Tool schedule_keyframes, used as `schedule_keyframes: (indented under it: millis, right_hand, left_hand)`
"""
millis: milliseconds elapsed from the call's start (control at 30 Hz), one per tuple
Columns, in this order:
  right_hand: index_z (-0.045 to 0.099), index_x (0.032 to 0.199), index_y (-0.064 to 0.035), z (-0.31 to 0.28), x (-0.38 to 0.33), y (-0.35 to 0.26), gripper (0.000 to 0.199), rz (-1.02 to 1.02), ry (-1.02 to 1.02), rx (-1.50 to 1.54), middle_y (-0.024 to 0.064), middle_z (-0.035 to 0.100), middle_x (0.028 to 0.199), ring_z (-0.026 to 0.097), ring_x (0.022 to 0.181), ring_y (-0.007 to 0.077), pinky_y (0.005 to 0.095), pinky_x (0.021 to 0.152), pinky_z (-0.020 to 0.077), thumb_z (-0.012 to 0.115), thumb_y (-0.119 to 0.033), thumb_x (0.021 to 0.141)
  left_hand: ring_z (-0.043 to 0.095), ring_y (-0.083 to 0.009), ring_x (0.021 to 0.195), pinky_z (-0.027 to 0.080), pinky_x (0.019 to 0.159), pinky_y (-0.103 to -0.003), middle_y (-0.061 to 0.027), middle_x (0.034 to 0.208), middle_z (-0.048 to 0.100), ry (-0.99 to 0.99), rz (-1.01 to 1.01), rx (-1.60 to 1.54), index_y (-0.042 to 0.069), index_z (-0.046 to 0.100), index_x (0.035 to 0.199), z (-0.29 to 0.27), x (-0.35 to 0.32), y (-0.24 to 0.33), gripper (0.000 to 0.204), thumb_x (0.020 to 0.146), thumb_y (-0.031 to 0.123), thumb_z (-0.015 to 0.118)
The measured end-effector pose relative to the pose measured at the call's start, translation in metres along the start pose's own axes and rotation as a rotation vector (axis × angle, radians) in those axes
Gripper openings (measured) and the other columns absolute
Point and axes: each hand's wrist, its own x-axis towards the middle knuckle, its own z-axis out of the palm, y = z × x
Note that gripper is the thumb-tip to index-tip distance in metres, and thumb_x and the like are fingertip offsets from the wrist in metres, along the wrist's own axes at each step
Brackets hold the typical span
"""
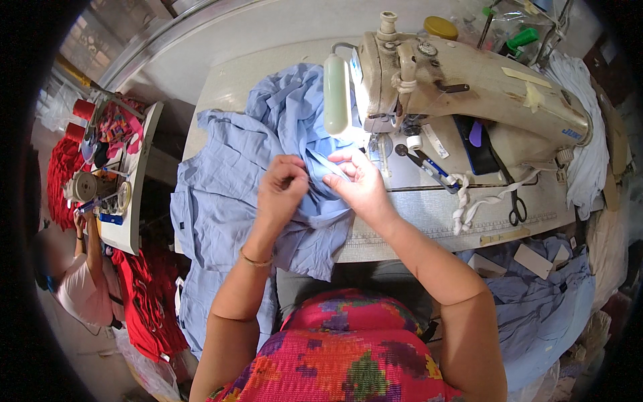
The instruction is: The person uses thread nippers to trim loose threads from the collar and button placket of a blue shirt, then turns the shirt over to repeat the trimming on the back of the collar.
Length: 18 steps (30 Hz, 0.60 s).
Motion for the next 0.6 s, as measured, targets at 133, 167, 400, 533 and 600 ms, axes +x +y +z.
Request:
schedule_keyframes:
  millis: [133, 167, 400, 533, 600]
  right_hand:
    - [0.045, 0.110, 0.0013, 0.001, 0.001, 0.000, 0.031, -0.004, -0.009, 0.071, 0.0095, 0.062, 0.092, 0.057, 0.080, 0.0088, 0.0212, 0.072, 0.0455, 0.057, 0.004, 0.081]
    - [0.045, 0.110, 0.0013, 0.001, 0.001, -0.001, 0.031, -0.003, -0.005, 0.087, 0.0095, 0.062, 0.092, 0.057, 0.081, 0.0088, 0.0210, 0.072, 0.0453, 0.057, 0.004, 0.081]
    - [0.047, 0.108, 0.0006, -0.005, 0.003, 0.014, 0.030, -0.045, -0.058, -0.017, 0.0048, 0.055, 0.096, 0.052, 0.091, 0.0081, 0.0208, 0.079, 0.0416, 0.056, 0.006, 0.079]
    - [0.047, 0.110, 0.0011, -0.006, 0.002, 0.004, 0.033, -0.002, -0.080, -0.040, 0.0047, 0.051, 0.105, 0.048, 0.099, 0.0081, 0.0222, 0.086, 0.0379, 0.052, 0.007, 0.078]
    - [0.046, 0.113, 0.0016, -0.003, 0.004, 0.002, 0.036, -0.066, -0.078, -0.008, 0.0055, 0.050, 0.110, 0.046, 0.103, 0.0082, 0.0230, 0.088, 0.0366, 0.052, 0.007, 0.078]
  left_hand:
    - [0.048, -0.0072, 0.078, 0.037, 0.069, -0.018, -0.0037, 0.097, 0.052, -0.099, -0.015, -0.195, 0.000, 0.056, 0.073, -0.011, 0.006, 0.008, 0.007, 0.078, -0.004, 0.054]
    - [0.048, -0.0068, 0.078, 0.037, 0.068, -0.018, -0.0028, 0.096, 0.052, -0.159, -0.004, -0.223, 0.001, 0.056, 0.075, -0.011, 0.006, 0.010, 0.006, 0.079, -0.003, 0.053]
    - [0.051, -0.0164, 0.058, 0.041, 0.053, -0.027, -0.0104, 0.068, 0.051, -0.308, 0.386, 0.521, 0.001, 0.052, 0.080, -0.016, 0.014, 0.019, 0.007, 0.076, -0.005, 0.050]
    - [0.052, -0.0169, 0.060, 0.043, 0.057, -0.028, -0.0117, 0.070, 0.052, -0.018, 0.404, 0.764, 0.000, 0.053, 0.081, -0.054, 0.042, 0.014, 0.005, 0.078, -0.002, 0.054]
    - [0.053, -0.0140, 0.067, 0.044, 0.061, -0.027, -0.0095, 0.077, 0.056, -0.107, 0.206, 0.601, 0.000, 0.054, 0.085, -0.055, 0.039, 0.028, 0.006, 0.081, 0.002, 0.058]
